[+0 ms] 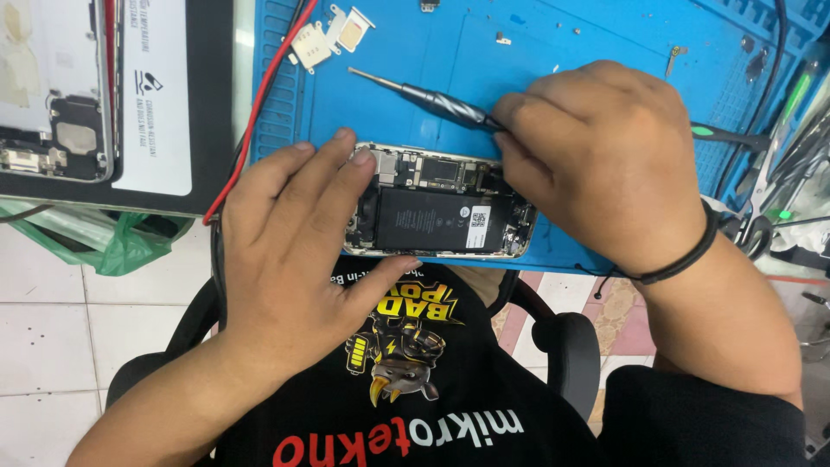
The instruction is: The person repairs a disassembled smartphone on a blue repair mat, using a precision screwdriver to remove and reinstall small screws and using fingers and a pry tool to position and press the battery and internal components inside the phone frame.
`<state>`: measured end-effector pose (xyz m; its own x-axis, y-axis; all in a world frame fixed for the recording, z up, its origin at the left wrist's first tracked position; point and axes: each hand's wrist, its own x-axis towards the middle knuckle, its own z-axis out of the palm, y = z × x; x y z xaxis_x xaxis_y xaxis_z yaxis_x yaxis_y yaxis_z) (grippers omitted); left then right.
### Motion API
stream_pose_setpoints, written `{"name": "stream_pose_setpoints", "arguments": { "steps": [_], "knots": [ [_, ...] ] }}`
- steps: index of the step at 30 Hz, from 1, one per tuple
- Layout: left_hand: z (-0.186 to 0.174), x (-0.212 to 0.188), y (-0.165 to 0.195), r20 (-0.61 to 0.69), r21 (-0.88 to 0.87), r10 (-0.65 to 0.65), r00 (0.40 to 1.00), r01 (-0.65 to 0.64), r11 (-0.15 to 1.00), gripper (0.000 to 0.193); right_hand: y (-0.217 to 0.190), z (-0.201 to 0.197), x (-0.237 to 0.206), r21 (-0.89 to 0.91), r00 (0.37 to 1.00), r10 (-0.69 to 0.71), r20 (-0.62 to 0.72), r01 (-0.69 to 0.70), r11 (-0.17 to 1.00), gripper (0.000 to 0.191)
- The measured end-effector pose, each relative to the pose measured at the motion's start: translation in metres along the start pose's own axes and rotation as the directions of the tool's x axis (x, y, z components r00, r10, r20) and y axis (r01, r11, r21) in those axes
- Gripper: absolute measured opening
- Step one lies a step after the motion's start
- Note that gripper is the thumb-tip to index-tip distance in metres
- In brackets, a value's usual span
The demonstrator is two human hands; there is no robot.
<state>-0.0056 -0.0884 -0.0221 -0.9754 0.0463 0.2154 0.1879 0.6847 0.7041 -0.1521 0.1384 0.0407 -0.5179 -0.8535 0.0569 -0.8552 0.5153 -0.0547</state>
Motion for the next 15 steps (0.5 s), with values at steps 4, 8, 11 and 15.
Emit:
{"name": "stream_pose_setpoints", "arguments": {
  "steps": [4,8,11,15],
  "knots": [
    [0.001,0.001,-0.002,-0.001,-0.017,-0.02,1.0,0.02,1.0,0.077,0.002,-0.018,-0.04,0.267,0.948,0.318,-0.01,-0.304,0.914,0.011],
    [0.001,0.001,-0.004,0.002,-0.006,-0.014,1.0,0.014,1.0,0.076,-0.002,-0.026,-0.103,0.565,0.776,0.625,-0.085,-0.479,0.672,0.019],
    [0.005,0.003,-0.005,-0.004,0.001,0.004,1.0,-0.004,1.0,0.077,0.002,-0.018,-0.129,0.712,0.634,0.769,-0.083,-0.502,0.491,0.024],
    [0.007,0.001,-0.004,-0.006,-0.003,0.02,1.0,-0.02,1.0,0.079,0.003,-0.018,-0.116,0.723,0.627,0.779,0.009,-0.542,0.428,0.016]
  ]
}}
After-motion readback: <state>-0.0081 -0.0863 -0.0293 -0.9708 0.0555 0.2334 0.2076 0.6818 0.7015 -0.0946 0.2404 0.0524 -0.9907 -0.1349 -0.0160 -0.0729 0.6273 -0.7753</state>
